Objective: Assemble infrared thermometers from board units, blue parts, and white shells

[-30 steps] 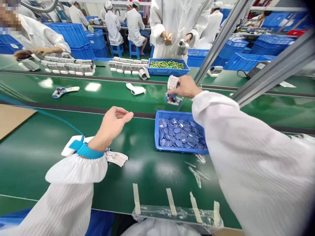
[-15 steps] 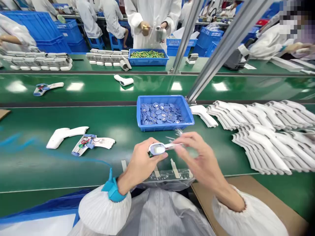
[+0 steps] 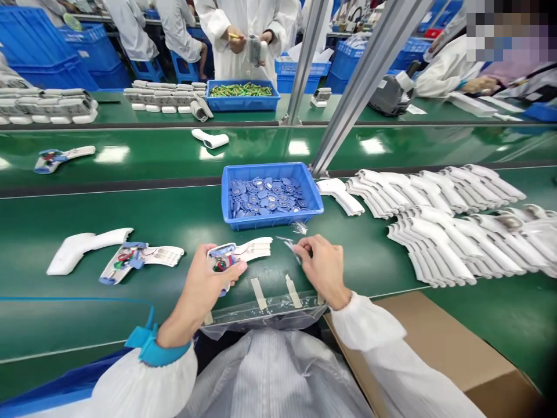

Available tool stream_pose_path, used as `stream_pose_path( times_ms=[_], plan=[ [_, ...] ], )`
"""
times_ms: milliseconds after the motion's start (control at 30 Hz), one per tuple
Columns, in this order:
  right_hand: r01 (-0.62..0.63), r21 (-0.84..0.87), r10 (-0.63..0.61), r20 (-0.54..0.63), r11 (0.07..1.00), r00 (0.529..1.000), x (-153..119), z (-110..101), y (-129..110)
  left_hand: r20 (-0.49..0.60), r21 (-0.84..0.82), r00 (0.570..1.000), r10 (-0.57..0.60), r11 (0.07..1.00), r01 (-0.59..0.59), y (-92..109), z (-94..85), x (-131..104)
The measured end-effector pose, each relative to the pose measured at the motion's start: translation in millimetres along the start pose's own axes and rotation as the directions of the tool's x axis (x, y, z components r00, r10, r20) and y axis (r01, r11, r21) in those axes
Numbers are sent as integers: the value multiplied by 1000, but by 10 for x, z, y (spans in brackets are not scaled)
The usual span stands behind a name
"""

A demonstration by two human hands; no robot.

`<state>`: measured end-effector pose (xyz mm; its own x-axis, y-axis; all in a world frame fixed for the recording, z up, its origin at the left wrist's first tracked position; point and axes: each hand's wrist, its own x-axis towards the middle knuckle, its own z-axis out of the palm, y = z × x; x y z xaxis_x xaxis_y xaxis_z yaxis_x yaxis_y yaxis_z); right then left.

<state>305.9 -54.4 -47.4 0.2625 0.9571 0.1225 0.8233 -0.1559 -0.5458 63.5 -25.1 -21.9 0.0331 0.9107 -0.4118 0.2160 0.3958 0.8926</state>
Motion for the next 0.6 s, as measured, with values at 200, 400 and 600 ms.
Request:
stream_pose_path(
  times_ms=[200,400,600],
  plan=[
    [-95,-306,29,-216,947,976,430,-259,429,-16,189,999,29,982,-26,78,-166,-76],
    [-205,-447,127,-200,871,972,1287,-431,823,229,69,974,-1,998,-15,130,-74,-74],
    [-95,-442,67,-78,892,995,877,-279,969,400,-60,917,7,998,18,90,75,-32]
  ],
)
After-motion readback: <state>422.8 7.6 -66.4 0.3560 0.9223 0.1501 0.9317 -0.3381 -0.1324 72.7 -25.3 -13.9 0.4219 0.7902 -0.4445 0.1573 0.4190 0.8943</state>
